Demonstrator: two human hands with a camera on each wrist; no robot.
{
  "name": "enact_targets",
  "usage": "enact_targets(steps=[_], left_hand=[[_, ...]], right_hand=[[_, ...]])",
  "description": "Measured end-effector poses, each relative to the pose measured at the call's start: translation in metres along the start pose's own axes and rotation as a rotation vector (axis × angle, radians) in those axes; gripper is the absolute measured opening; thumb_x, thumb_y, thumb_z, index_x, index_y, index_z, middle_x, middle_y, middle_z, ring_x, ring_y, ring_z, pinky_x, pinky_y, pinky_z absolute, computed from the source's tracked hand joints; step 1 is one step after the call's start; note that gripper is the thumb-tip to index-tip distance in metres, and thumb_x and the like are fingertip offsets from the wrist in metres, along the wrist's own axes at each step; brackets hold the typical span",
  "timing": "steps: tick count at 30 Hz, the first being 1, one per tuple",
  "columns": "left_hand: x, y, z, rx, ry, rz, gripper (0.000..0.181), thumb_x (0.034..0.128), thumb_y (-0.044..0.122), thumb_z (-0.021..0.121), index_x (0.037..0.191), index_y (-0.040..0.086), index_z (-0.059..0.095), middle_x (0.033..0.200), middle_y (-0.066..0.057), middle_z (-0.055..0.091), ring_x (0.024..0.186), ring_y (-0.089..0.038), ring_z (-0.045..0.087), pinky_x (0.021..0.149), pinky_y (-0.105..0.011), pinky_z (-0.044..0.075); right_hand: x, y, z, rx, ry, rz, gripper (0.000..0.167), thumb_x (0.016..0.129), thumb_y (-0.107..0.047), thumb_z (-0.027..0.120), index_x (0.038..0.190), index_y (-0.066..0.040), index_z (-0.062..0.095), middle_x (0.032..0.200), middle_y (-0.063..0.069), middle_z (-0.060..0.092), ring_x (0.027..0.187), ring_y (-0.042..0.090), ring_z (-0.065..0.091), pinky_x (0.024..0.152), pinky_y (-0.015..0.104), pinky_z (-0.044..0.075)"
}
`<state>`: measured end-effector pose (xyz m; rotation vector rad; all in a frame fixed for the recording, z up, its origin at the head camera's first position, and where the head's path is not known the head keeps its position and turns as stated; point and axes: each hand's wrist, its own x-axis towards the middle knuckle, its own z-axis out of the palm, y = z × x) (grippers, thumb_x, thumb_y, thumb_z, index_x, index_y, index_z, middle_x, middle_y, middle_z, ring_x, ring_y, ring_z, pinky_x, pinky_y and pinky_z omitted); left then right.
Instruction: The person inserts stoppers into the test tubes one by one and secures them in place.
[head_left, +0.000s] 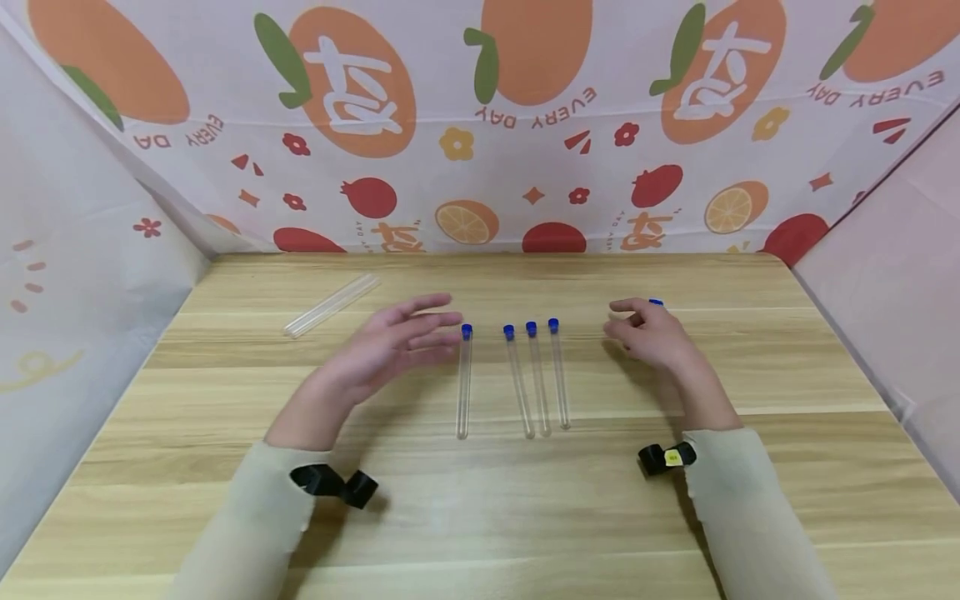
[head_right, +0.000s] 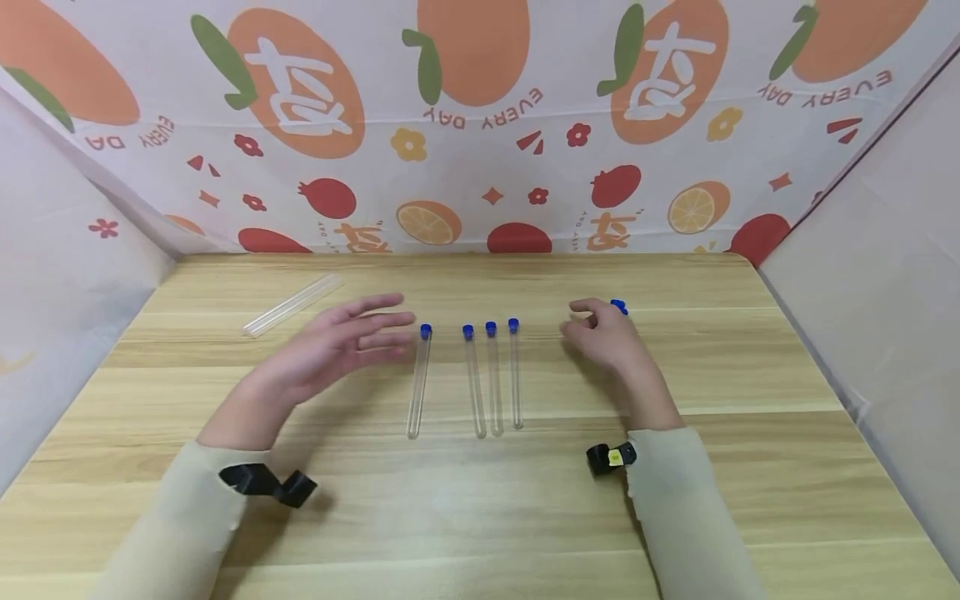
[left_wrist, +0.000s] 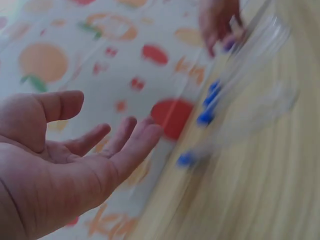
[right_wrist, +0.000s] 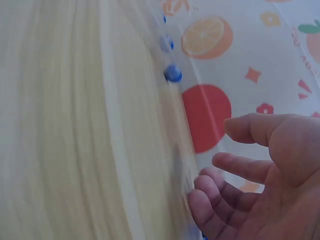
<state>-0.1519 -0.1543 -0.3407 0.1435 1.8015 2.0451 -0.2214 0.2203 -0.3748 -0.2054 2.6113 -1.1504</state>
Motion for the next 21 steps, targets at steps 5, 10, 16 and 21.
enact_targets(steps=[5,10,16,21], left_hand=[[-0.015,0.005,-0.043,0.096,0.139,0.023,0.054,0.1056,0.024,0.050,0.153,0.005,0.031,0.152,-0.024,0.038,0.133,-0.031,0.053,0.109,-0.042,0.044],[-0.026,0.011,-0.073,0.320,0.284,0.040,0.057,0.1050,0.028,0.051,0.154,0.006,0.031,0.148,-0.020,0.043,0.115,-0.007,0.062,0.102,-0.027,0.050],[-0.035,0.008,-0.096,0.645,0.482,0.105,0.050,0.1042,0.024,0.051,0.149,0.004,0.042,0.140,-0.021,0.053,0.117,-0.021,0.061,0.082,-0.009,0.051],[-0.035,0.003,-0.109,0.927,0.580,0.141,0.044,0.1023,0.020,0.053,0.142,0.002,0.051,0.136,-0.024,0.057,0.125,-0.041,0.054,0.095,-0.036,0.053]], right_hand=[[-0.001,0.006,-0.010,-0.041,0.093,0.004,0.052,0.101,-0.030,0.058,0.145,-0.005,0.048,0.110,0.017,0.058,0.086,0.027,0.056,0.069,0.030,0.050],[0.000,0.016,-0.017,-0.074,0.230,-0.029,0.047,0.099,-0.026,0.061,0.141,-0.005,0.054,0.112,0.017,0.059,0.096,0.029,0.055,0.071,0.031,0.049],[-0.002,0.028,-0.022,-0.103,0.360,-0.039,0.043,0.098,-0.020,0.063,0.138,-0.006,0.058,0.121,0.024,0.059,0.107,0.038,0.056,0.083,0.044,0.051],[-0.004,0.036,-0.026,-0.141,0.376,-0.018,0.044,0.097,-0.019,0.064,0.139,-0.009,0.058,0.128,0.025,0.057,0.114,0.042,0.053,0.092,0.055,0.046]])
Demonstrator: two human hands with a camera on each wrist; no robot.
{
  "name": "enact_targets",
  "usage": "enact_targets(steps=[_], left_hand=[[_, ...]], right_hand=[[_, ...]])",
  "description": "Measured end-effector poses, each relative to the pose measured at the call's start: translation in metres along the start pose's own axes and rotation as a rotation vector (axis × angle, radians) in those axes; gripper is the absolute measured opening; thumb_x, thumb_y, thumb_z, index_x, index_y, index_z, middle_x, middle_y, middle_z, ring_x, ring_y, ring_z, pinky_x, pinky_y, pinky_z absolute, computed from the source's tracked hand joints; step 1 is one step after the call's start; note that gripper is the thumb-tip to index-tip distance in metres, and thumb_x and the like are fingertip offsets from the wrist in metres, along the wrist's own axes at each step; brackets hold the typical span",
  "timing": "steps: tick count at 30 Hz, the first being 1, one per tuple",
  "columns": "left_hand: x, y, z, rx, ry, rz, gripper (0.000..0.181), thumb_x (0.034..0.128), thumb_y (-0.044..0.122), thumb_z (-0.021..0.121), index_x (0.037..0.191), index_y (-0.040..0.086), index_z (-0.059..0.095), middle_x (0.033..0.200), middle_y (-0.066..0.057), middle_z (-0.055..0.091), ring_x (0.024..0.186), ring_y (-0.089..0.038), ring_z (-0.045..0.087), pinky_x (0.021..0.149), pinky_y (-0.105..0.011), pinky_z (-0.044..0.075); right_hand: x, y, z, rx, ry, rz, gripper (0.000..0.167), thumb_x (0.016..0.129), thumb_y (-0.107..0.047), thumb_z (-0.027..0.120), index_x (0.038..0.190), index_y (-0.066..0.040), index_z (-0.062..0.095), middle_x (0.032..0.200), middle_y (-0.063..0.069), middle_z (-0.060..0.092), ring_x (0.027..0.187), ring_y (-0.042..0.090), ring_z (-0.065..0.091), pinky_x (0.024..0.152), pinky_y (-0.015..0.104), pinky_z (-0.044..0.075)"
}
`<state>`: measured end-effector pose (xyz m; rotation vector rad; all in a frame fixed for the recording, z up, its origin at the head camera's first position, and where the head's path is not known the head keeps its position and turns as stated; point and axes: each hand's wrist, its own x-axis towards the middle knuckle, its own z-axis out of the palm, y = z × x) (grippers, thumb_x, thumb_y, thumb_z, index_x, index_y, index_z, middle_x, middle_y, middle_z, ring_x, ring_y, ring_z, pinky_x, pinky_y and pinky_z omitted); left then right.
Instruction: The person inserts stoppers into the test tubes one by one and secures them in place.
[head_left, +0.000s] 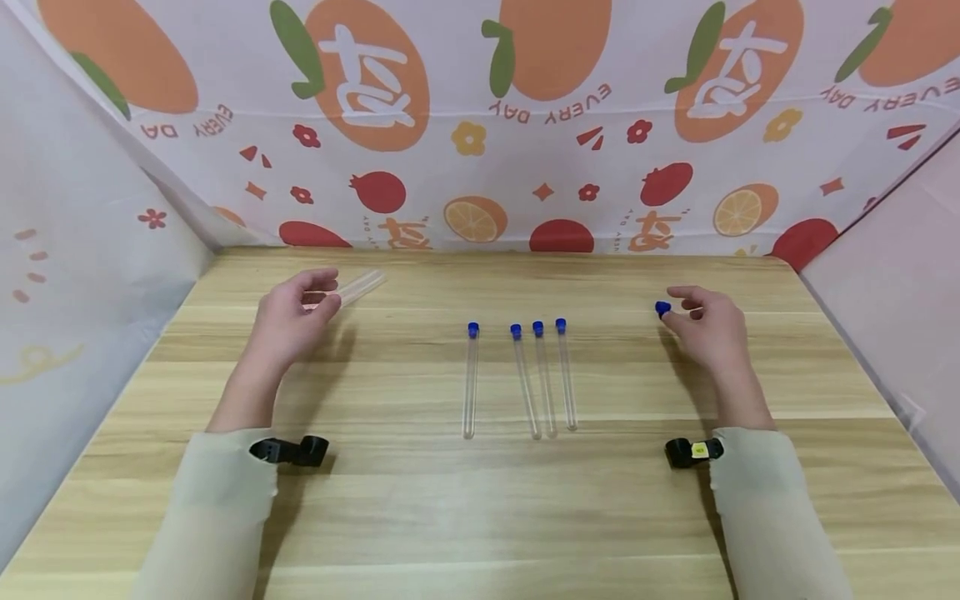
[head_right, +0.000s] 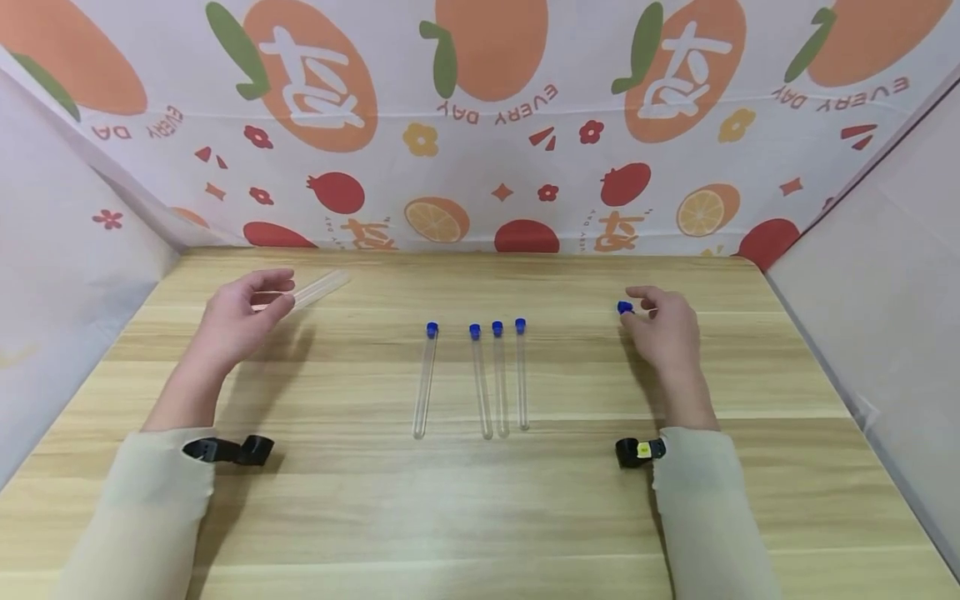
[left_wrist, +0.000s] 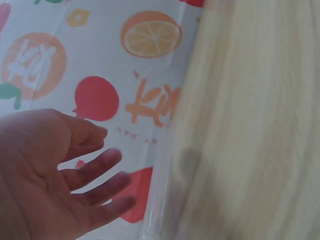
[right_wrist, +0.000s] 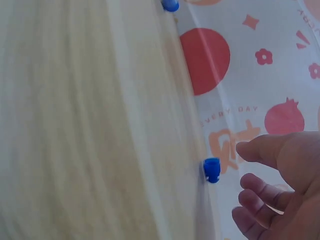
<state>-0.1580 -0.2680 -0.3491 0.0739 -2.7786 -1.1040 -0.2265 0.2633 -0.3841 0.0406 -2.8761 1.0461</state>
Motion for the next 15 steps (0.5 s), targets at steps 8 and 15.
enact_targets(steps=[8,15], left_hand=[[0.006,-0.006,0.004,0.372,0.146,0.113,0.034,0.0965,0.013,0.060,0.127,-0.003,0.063,0.132,-0.031,0.056,0.126,-0.053,0.042,0.106,-0.065,0.033],[0.007,-0.013,0.007,0.469,0.051,0.067,0.037,0.0958,0.019,0.063,0.125,-0.004,0.065,0.133,-0.030,0.053,0.121,-0.054,0.041,0.098,-0.069,0.038]], right_hand=[[0.006,0.011,-0.002,-0.036,-0.050,0.005,0.048,0.097,-0.021,0.065,0.143,-0.014,0.055,0.136,0.025,0.053,0.120,0.042,0.047,0.096,0.060,0.042],[0.009,0.016,-0.001,-0.075,-0.073,-0.039,0.048,0.097,-0.022,0.065,0.142,-0.012,0.056,0.133,0.028,0.055,0.118,0.044,0.050,0.096,0.062,0.042]])
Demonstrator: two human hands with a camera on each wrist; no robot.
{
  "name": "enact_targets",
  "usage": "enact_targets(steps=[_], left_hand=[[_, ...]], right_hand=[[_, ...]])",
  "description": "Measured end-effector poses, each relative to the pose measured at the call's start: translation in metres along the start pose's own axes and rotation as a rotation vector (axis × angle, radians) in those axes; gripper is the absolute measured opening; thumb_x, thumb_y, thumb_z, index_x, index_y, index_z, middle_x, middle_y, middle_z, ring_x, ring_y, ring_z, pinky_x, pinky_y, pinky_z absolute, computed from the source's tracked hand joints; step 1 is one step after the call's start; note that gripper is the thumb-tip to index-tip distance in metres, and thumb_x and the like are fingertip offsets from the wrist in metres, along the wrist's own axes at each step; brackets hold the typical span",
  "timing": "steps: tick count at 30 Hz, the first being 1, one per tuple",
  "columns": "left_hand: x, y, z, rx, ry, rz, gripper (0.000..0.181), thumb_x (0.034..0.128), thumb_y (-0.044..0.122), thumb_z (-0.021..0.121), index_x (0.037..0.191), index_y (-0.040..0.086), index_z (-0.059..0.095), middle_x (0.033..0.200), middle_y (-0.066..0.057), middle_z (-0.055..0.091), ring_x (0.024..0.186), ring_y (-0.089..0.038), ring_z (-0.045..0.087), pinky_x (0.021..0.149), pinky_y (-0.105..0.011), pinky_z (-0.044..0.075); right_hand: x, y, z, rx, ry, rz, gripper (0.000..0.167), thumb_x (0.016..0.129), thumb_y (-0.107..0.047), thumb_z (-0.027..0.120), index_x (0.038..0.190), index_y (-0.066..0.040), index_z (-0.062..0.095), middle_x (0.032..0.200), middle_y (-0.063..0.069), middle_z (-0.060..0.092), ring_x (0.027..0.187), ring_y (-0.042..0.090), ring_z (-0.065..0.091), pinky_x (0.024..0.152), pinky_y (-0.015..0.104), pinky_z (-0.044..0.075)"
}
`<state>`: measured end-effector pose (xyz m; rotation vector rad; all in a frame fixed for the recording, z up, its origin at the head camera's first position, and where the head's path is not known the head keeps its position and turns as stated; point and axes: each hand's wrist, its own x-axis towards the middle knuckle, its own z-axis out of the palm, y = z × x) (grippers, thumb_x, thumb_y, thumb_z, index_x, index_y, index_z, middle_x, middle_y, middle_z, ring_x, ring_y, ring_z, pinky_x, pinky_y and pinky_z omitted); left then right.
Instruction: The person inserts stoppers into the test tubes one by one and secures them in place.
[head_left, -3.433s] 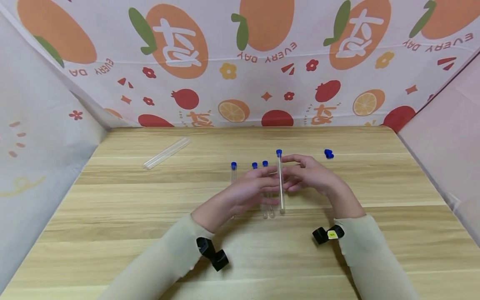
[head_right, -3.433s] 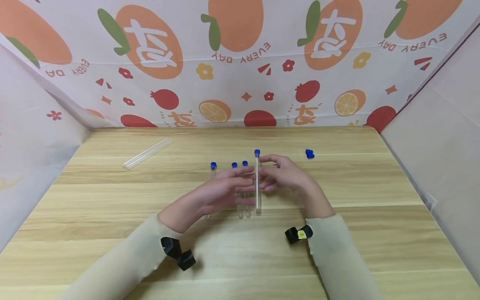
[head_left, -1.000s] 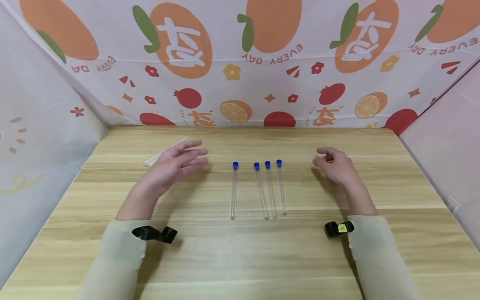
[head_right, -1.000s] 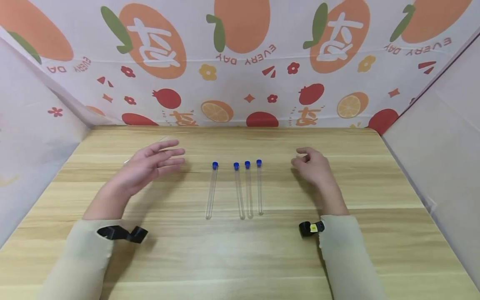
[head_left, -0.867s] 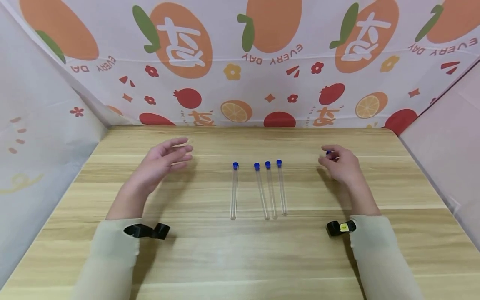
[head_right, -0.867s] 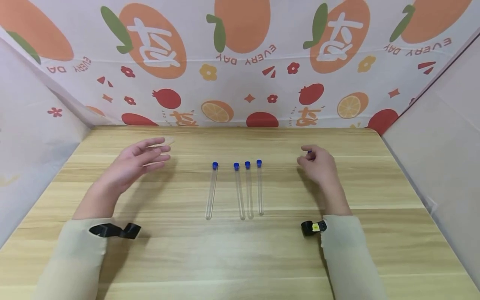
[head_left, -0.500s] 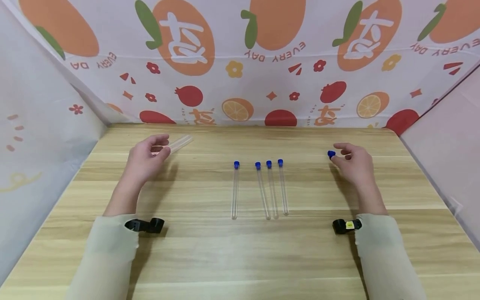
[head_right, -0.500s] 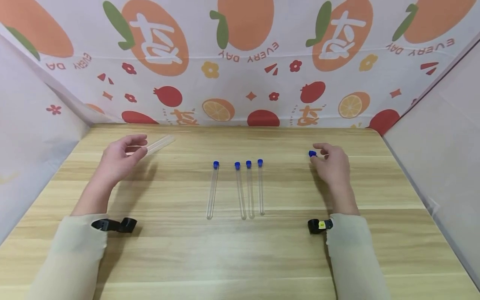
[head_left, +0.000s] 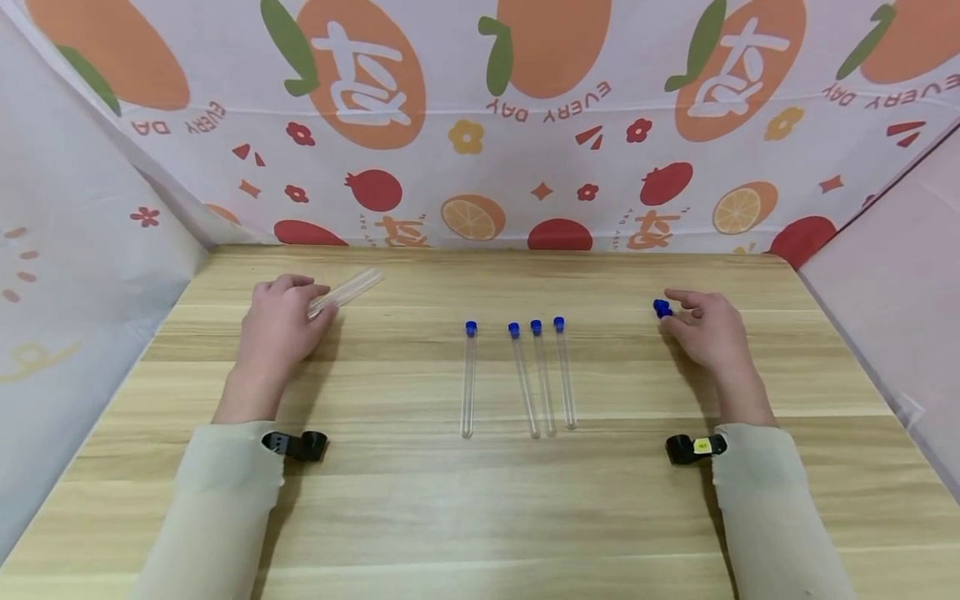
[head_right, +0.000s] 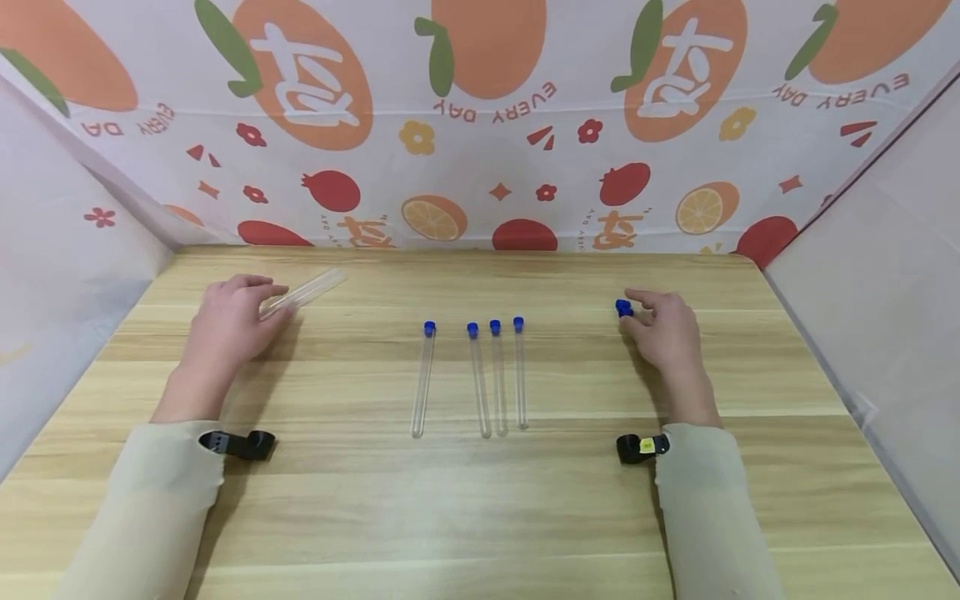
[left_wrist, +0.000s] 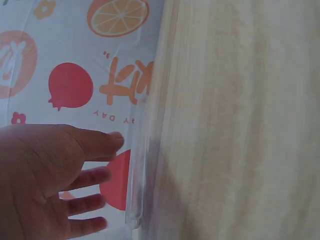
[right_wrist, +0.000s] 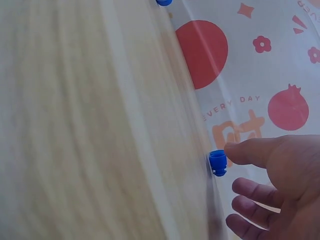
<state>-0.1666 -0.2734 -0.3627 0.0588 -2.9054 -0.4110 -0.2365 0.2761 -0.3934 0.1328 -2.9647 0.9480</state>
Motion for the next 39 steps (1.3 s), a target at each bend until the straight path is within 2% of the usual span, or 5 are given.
enact_targets(steps=[7,16,20,25,39], left_hand=[[0.0038,-0.0051,0.0044,0.004,-0.101,-0.027,0.041,0.0955,0.021,0.063,0.125,-0.007,0.063,0.128,-0.034,0.054,0.113,-0.056,0.047,0.094,-0.071,0.041],[0.0041,-0.0037,0.0064,0.006,-0.092,-0.034,0.035,0.0943,0.018,0.065,0.122,-0.003,0.066,0.123,-0.032,0.056,0.110,-0.052,0.051,0.087,-0.069,0.045],[0.0039,-0.0040,0.0069,0.001,-0.083,-0.031,0.031,0.0938,0.018,0.066,0.119,-0.001,0.069,0.120,-0.030,0.059,0.108,-0.050,0.053,0.086,-0.067,0.046],[0.0037,-0.0057,0.0073,0.000,-0.080,-0.045,0.028,0.0926,0.018,0.068,0.113,-0.001,0.071,0.118,-0.030,0.059,0.106,-0.048,0.054,0.083,-0.065,0.047],[0.0033,-0.0090,0.0064,-0.018,-0.133,-0.083,0.028,0.0921,0.021,0.070,0.108,-0.002,0.073,0.117,-0.028,0.061,0.105,-0.044,0.054,0.083,-0.062,0.048]], right_hand=[[0.0031,0.0013,0.0017,-0.019,-0.038,-0.015,0.047,0.097,-0.021,0.065,0.142,-0.009,0.056,0.132,0.028,0.057,0.117,0.043,0.052,0.098,0.063,0.042],[0.0019,0.0010,0.0020,-0.040,-0.069,-0.017,0.040,0.098,-0.023,0.065,0.134,-0.007,0.063,0.133,0.027,0.056,0.118,0.043,0.052,0.099,0.063,0.042],[0.0027,0.0021,0.0030,-0.048,-0.049,-0.019,0.036,0.097,-0.023,0.066,0.130,-0.007,0.065,0.118,0.022,0.061,0.102,0.035,0.052,0.086,0.051,0.045],[0.0037,0.0028,0.0046,-0.057,-0.032,-0.015,0.036,0.097,-0.023,0.067,0.130,-0.009,0.065,0.103,0.016,0.059,0.091,0.030,0.048,0.074,0.038,0.038],[-0.0022,0.0011,-0.0019,-0.069,-0.039,0.080,0.034,0.095,-0.024,0.069,0.124,-0.007,0.066,0.126,0.025,0.059,0.112,0.040,0.052,0.097,0.061,0.043]])
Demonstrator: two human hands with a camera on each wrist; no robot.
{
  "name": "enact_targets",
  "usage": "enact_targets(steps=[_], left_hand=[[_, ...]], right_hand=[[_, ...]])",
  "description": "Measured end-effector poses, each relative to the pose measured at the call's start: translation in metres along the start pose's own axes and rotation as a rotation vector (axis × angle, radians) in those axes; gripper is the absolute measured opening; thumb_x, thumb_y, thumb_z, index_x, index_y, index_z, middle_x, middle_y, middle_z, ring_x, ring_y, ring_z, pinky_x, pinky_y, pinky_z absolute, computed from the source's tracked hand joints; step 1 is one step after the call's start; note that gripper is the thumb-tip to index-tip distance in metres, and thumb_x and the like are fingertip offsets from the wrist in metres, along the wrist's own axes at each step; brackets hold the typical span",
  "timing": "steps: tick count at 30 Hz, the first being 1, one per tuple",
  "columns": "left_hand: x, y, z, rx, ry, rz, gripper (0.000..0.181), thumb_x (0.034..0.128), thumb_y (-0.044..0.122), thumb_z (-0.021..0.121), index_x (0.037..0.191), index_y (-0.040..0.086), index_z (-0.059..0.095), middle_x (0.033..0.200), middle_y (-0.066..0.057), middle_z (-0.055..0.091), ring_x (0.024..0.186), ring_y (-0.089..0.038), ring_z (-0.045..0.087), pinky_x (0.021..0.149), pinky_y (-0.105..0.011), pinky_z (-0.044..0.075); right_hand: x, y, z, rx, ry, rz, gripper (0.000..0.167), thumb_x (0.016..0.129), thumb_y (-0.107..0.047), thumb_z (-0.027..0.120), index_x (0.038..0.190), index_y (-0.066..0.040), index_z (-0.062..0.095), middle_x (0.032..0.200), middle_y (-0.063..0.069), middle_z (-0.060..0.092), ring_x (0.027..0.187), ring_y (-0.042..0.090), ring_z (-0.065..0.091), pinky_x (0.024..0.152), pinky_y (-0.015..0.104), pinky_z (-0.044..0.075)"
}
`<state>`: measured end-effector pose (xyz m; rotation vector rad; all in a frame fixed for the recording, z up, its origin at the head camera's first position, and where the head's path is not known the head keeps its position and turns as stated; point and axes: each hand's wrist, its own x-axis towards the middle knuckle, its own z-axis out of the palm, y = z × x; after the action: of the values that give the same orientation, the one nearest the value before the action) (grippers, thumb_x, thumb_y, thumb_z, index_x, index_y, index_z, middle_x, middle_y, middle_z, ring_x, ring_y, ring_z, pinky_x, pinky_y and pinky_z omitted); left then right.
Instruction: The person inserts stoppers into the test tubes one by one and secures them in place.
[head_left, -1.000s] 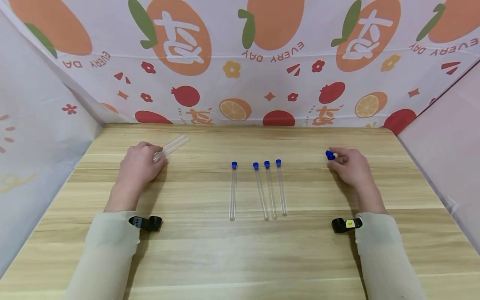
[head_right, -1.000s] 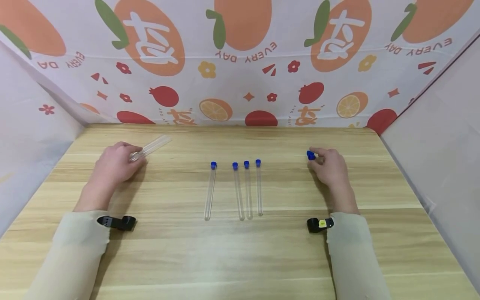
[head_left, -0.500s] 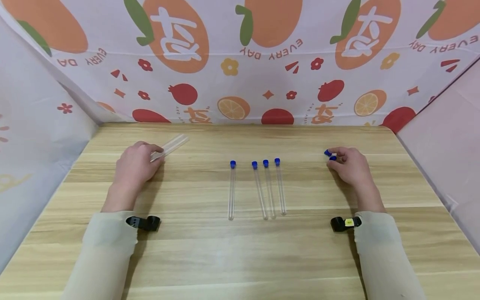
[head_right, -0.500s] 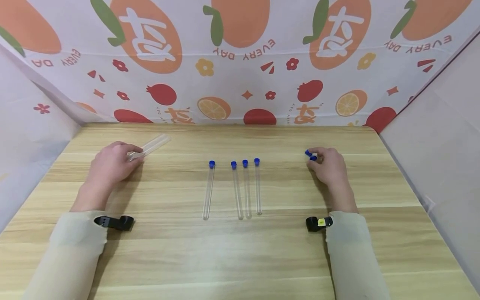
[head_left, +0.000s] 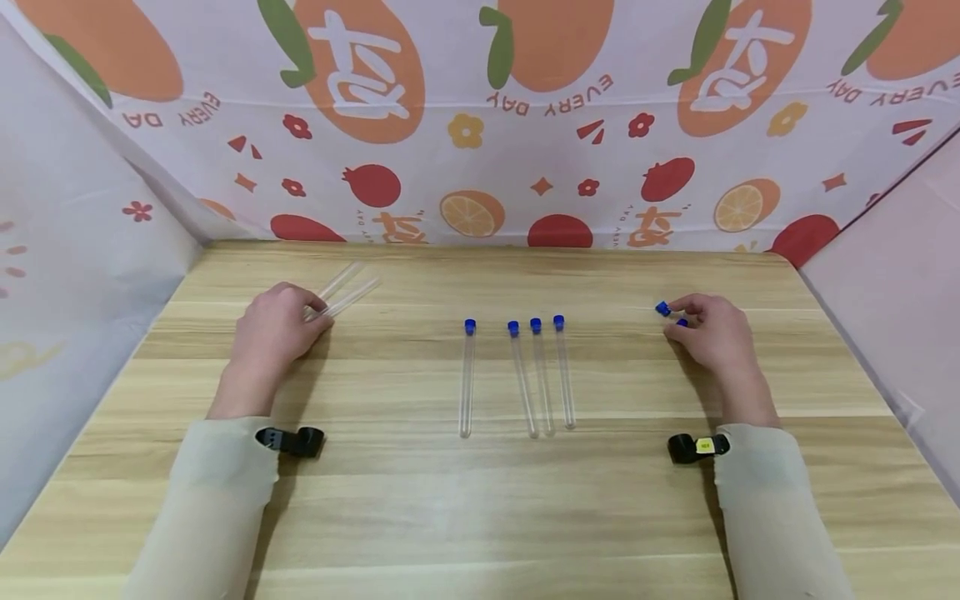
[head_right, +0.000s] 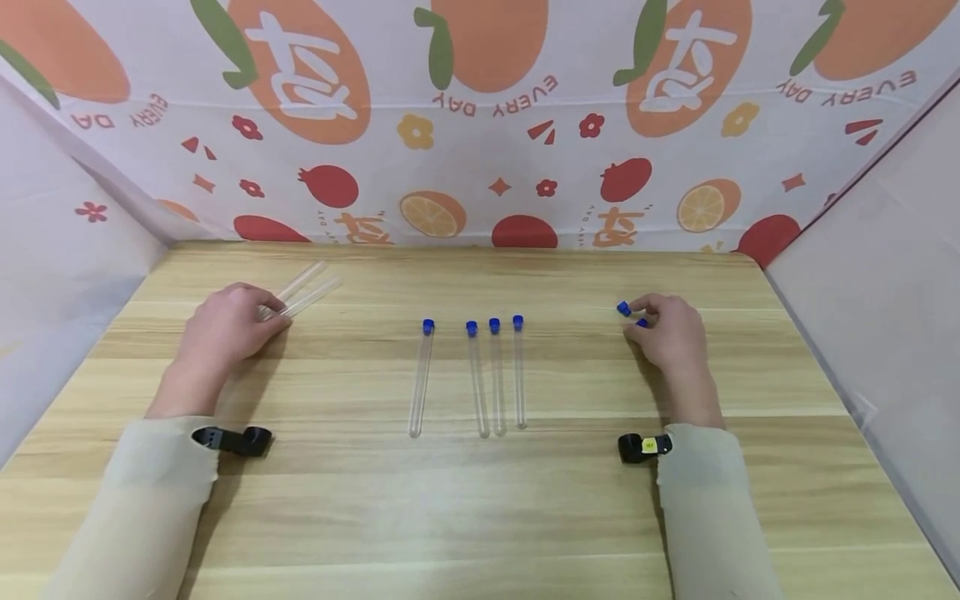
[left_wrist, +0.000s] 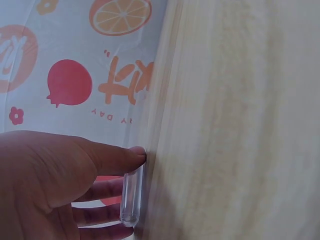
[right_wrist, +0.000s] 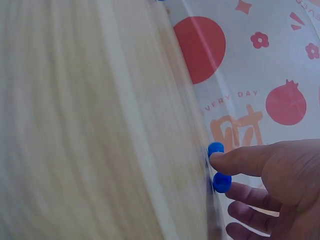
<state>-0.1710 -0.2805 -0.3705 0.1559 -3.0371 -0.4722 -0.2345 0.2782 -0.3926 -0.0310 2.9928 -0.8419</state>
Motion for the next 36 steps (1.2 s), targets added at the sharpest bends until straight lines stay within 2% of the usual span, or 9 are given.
enact_targets(steps=[5,9,18,26,36], left_hand=[[0.001,0.000,0.000,-0.002,-0.009,-0.007,0.027,0.0924,0.021,0.070,0.108,-0.001,0.073,0.119,-0.027,0.062,0.104,-0.043,0.055,0.082,-0.061,0.048],[0.001,0.000,0.001,-0.004,-0.004,0.006,0.026,0.0932,0.021,0.069,0.106,-0.001,0.073,0.120,-0.026,0.062,0.107,-0.044,0.055,0.086,-0.063,0.047],[-0.001,0.001,0.001,-0.007,0.000,0.008,0.025,0.0940,0.021,0.066,0.106,0.000,0.073,0.122,-0.027,0.061,0.110,-0.045,0.054,0.090,-0.065,0.046],[-0.002,0.002,0.000,-0.011,-0.003,0.004,0.026,0.0940,0.021,0.065,0.107,0.000,0.072,0.121,-0.027,0.061,0.108,-0.045,0.054,0.089,-0.064,0.046],[-0.002,0.002,0.000,-0.031,-0.008,0.012,0.027,0.0939,0.022,0.064,0.108,-0.001,0.072,0.121,-0.027,0.061,0.109,-0.045,0.053,0.091,-0.063,0.045]], right_hand=[[-0.002,0.004,-0.003,-0.004,-0.037,0.025,0.028,0.095,-0.026,0.068,0.116,-0.008,0.070,0.115,0.020,0.062,0.103,0.036,0.049,0.089,0.053,0.043],[-0.002,0.006,-0.003,-0.021,-0.041,0.027,0.024,0.095,-0.026,0.068,0.112,-0.009,0.072,0.114,0.019,0.064,0.101,0.035,0.049,0.086,0.050,0.042],[-0.003,0.012,-0.009,-0.038,-0.067,0.044,0.035,0.095,-0.027,0.068,0.123,-0.006,0.067,0.119,0.022,0.064,0.106,0.037,0.053,0.094,0.056,0.045],[-0.006,0.016,-0.010,-0.032,-0.061,0.068,0.034,0.095,-0.027,0.068,0.121,-0.006,0.069,0.115,0.022,0.065,0.102,0.036,0.053,0.090,0.053,0.047],[-0.006,0.010,-0.008,-0.030,-0.026,0.034,0.036,0.095,-0.033,0.068,0.120,-0.008,0.069,0.115,0.021,0.065,0.102,0.036,0.052,0.089,0.054,0.046]])
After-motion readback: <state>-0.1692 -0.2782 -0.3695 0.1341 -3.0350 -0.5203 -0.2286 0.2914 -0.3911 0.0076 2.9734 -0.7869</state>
